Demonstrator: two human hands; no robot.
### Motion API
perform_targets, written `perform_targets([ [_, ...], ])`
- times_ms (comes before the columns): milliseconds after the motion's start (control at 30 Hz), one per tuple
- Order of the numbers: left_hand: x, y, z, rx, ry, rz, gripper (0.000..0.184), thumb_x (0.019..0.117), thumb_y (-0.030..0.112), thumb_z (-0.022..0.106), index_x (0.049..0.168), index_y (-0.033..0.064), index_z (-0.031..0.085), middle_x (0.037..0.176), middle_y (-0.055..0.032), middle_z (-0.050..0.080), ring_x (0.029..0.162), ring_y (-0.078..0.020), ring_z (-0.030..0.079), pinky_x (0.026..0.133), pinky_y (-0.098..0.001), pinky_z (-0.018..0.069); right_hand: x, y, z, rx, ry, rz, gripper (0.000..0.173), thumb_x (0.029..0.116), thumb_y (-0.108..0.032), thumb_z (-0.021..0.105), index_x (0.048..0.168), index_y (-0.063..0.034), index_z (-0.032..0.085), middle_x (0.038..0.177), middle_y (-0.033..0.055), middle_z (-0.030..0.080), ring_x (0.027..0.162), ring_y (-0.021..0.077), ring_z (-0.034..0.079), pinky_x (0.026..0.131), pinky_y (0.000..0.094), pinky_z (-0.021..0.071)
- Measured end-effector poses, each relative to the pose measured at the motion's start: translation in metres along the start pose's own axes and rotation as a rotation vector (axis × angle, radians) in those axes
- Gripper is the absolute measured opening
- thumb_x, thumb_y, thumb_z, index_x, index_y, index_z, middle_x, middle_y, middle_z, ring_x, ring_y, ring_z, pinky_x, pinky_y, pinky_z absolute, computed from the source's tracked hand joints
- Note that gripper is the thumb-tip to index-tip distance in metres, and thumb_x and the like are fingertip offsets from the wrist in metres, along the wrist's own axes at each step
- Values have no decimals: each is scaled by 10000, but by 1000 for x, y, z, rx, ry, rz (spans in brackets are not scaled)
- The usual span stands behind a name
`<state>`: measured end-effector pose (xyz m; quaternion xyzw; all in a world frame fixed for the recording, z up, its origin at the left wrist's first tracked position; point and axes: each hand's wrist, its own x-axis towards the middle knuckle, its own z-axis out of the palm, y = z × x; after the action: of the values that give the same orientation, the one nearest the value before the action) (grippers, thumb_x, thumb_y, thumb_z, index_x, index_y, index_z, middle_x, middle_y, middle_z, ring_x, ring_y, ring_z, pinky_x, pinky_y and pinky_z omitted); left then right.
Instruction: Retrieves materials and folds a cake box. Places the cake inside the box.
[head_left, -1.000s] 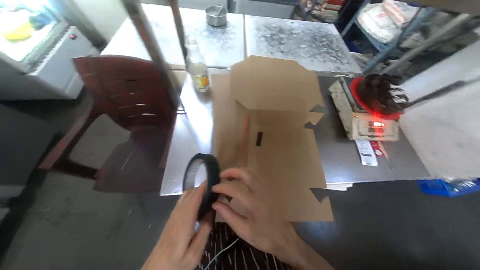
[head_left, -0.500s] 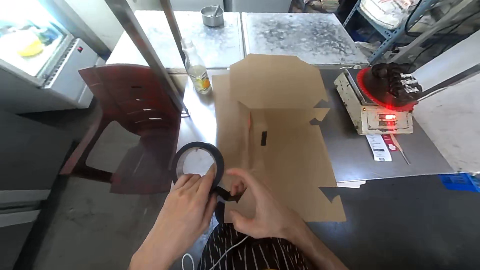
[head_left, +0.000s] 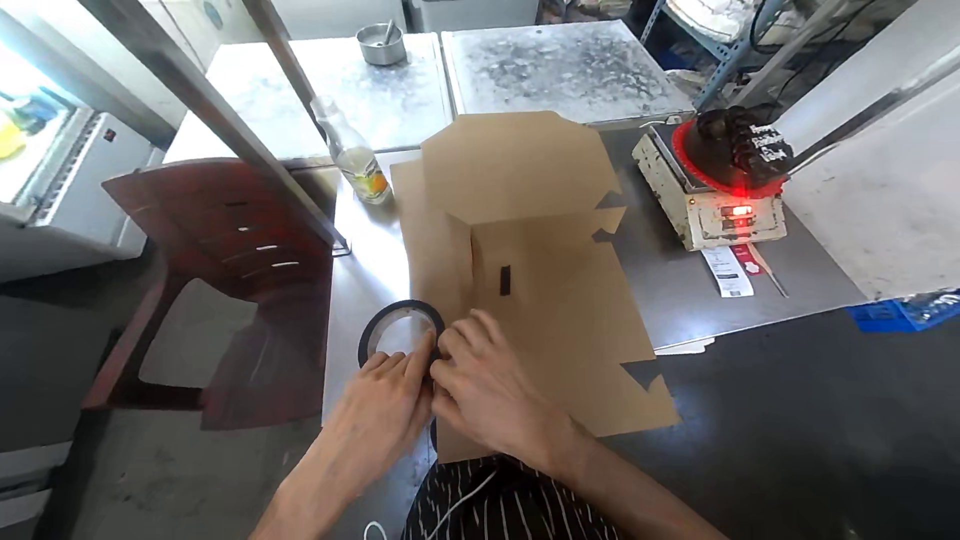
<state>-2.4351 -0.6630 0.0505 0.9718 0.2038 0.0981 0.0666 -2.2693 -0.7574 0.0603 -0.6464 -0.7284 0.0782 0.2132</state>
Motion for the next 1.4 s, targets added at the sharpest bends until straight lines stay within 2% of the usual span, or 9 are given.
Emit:
perform_targets([
  [200,3,-6,20,-159,-22,121,468,970,256,450,1319,16,649,825,-71,721,727,-240,686,728,-409,569,-25,17,28,198,68,-2,206,965,-235,589,855,-90,686,839,76,637,894,266,638,817,409,510],
  [333,8,1,23,-214,-62,140,471,966,255,459,1334,25,641,917,-69,750,775,-233,699,758,-405,566,-36,28,24,303,39,-35,188,961,-199,600,855,-72,691,841,89,634,894,270,630,809,391,515],
  [500,24,-84,5,-75,-230,-353,443,1034,203,557,1458,76,553,1006,-259,717,958,-491,683,861,-692,509,-82,-38,23,782,-40,-277,116,900,-155,708,834,-62,727,874,101,689,913,273,668,843,432,524],
  [600,27,-104,-2,-10,-87,-270,567,978,291,478,1469,12,527,1098,-257,715,1022,-478,684,970,-665,473,-92,17,8,933,67,211,182,992,-81,595,1059,24,727,1012,123,719,952,166,694,876,343,580],
  [733,42,-82,49,-64,-129,-276,521,995,183,609,1473,-1,513,1130,-245,716,1063,-440,688,1033,-622,470,-113,136,12,656,299,746,253,1040,-149,542,1159,-6,715,1101,119,692,944,160,677,839,341,579],
  [900,50,-79,133,-49,-161,-409,503,984,179,641,1431,-27,540,1279,-281,633,1195,-480,604,1025,-626,459,-144,179,28,522,334,924,263,1019,-149,603,1175,22,729,1050,188,703,848,245,680,783,404,572],
  [1033,40,-60,135,-76,-26,-488,672,933,291,721,1456,-64,493,1364,-315,582,1278,-511,545,1104,-636,393,-139,187,39,518,183,1067,547,975,-345,696,1394,-6,603,1029,169,713,891,287,689,836,480,564],
  [1133,41,-20,121,-297,16,-607,601,1022,386,560,1476,-3,497,1458,-265,527,1345,-447,513,1103,-626,409,-132,191,41,377,108,1094,619,953,-404,709,1434,-43,566,986,160,717,857,323,695,803,539,558],
  [1400,62,62,143,-804,-56,-941,571,1042,367,540,1499,33,468,1360,-218,607,1181,-330,645,994,-520,522,-120,214,37,244,-143,1121,588,918,-492,725,1342,-104,605,918,167,724,857,377,706,774,582,539],
])
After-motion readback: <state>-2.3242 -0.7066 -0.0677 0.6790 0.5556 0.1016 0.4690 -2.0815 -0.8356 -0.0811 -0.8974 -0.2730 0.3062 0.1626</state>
